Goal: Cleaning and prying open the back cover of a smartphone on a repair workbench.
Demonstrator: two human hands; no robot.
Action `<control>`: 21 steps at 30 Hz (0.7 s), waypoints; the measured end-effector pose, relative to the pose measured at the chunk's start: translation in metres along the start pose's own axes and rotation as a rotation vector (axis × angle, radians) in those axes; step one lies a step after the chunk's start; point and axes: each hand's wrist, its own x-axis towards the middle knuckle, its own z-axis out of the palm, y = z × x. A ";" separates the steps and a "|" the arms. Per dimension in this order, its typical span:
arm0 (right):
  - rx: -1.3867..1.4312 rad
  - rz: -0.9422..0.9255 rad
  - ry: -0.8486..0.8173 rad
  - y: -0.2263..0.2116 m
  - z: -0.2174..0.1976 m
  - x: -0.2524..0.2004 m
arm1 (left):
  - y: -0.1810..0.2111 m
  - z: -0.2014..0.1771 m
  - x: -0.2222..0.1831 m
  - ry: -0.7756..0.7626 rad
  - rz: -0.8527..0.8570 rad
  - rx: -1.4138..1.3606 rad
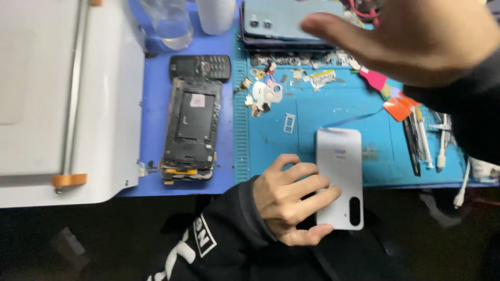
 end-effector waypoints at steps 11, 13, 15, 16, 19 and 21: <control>0.059 -0.040 -0.051 -0.007 0.007 -0.110 | -0.001 0.019 0.034 -0.525 0.264 0.221; -0.036 -0.106 -0.075 -0.008 0.020 -0.105 | -0.002 0.034 0.038 -0.546 0.301 0.266; -0.136 -0.175 -0.099 -0.007 0.035 -0.104 | -0.009 0.051 0.036 -0.564 0.342 0.313; -0.136 -0.162 -0.180 -0.005 0.044 -0.105 | -0.016 0.060 0.031 -0.486 0.427 0.366; -0.123 -0.119 -0.289 -0.002 0.061 -0.107 | -0.026 0.068 0.030 -0.393 0.510 0.416; -0.113 -0.088 -0.318 -0.002 0.066 -0.107 | -0.023 0.063 0.041 -0.375 0.512 0.412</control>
